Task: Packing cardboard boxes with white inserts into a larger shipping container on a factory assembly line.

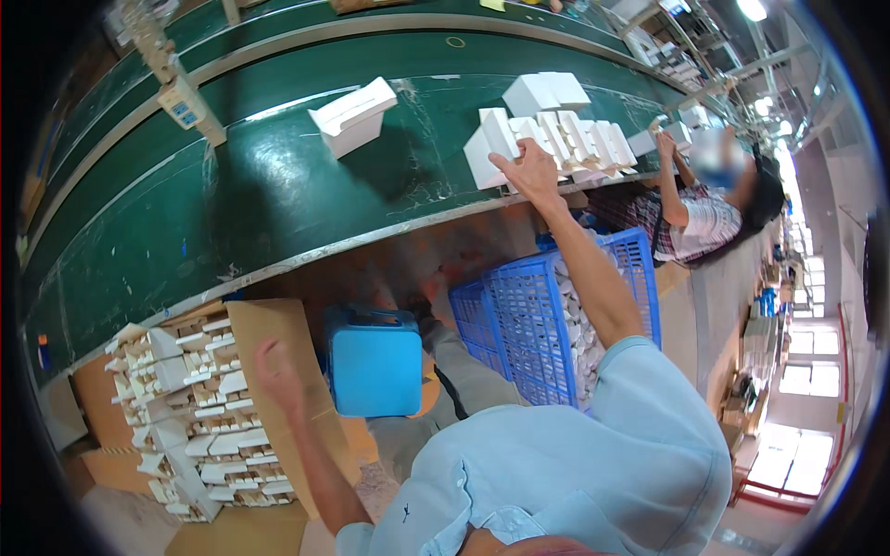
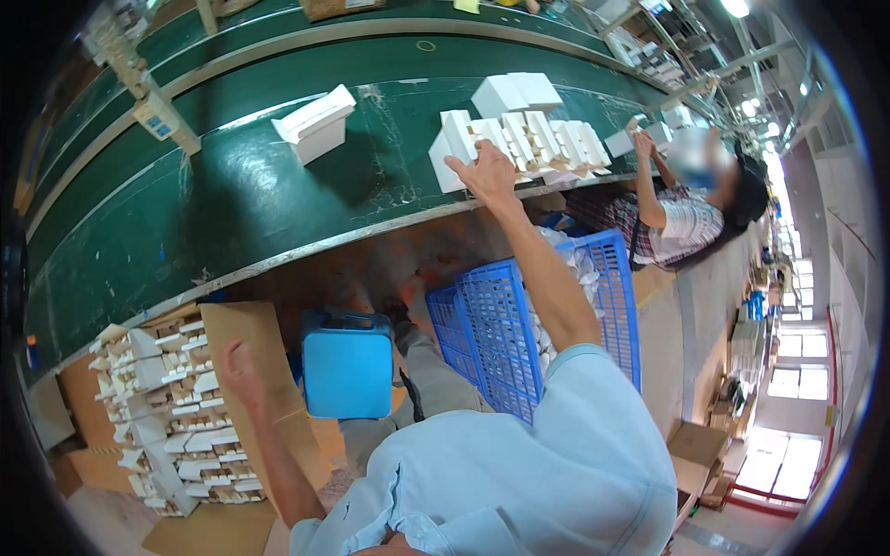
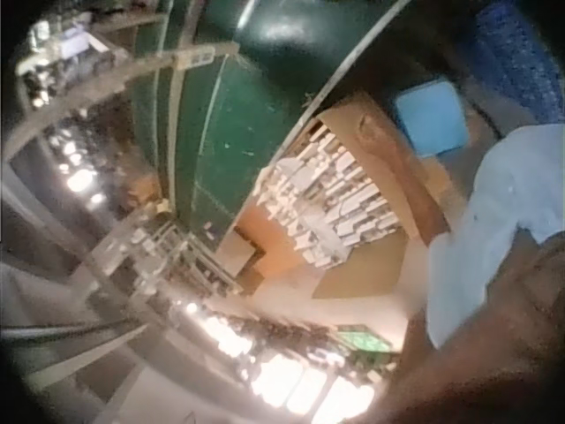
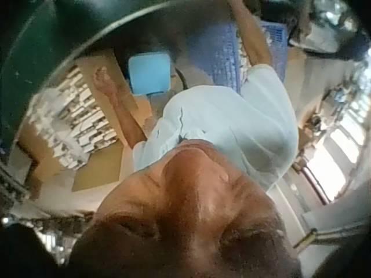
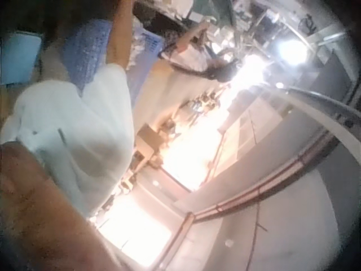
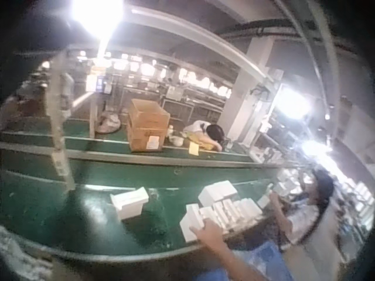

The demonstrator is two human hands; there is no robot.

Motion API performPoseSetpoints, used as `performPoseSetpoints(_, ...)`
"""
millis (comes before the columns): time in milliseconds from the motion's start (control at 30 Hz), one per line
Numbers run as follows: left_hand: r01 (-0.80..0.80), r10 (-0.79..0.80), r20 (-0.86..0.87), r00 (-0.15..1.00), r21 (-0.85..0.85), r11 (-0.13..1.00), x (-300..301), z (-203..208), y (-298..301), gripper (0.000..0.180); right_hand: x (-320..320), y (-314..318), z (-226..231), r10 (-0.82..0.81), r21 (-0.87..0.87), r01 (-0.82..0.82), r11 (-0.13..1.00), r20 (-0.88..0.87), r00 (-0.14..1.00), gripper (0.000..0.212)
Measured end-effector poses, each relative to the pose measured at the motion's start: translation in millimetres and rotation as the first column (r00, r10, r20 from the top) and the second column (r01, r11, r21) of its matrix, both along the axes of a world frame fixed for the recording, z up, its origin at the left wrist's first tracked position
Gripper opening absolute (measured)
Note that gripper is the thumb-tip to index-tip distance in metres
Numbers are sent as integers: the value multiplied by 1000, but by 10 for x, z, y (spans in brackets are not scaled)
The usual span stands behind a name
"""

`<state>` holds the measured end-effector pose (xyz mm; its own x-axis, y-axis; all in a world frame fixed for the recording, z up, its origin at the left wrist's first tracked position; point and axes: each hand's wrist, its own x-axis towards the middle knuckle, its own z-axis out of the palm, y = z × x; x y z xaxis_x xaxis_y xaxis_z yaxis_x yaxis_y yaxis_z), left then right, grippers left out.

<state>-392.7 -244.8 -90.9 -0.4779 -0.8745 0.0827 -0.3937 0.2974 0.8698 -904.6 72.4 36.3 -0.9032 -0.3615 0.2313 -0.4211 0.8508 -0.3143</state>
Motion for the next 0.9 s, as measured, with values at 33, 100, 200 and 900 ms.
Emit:
performPoseSetpoints(33, 41, -40, -6, 999, 92, 995, -384, 224, 304, 20, -150, 44, -155, -95, 72, 97, 993, -33, 995, 53)
performPoseSetpoints(100, 100, -17, -237, 971, 343, 934, -775, 125, 684, 23, -184, -44, -268, -36, 47, 36, 998, 8, 999, 46)
performPoseSetpoints(200, 191, -146, -182, 972, 259, 947, -783, 367, 853, 42, 315, -642, -165, 183, -101, -174, 980, 86, 979, 30)
performPoseSetpoints(900, -709, 683, -191, 705, -198, 677, 925, 1047, 320, 92, 4126, -2682, 344, 820, -742, -455, 492, 571, -43, 77)
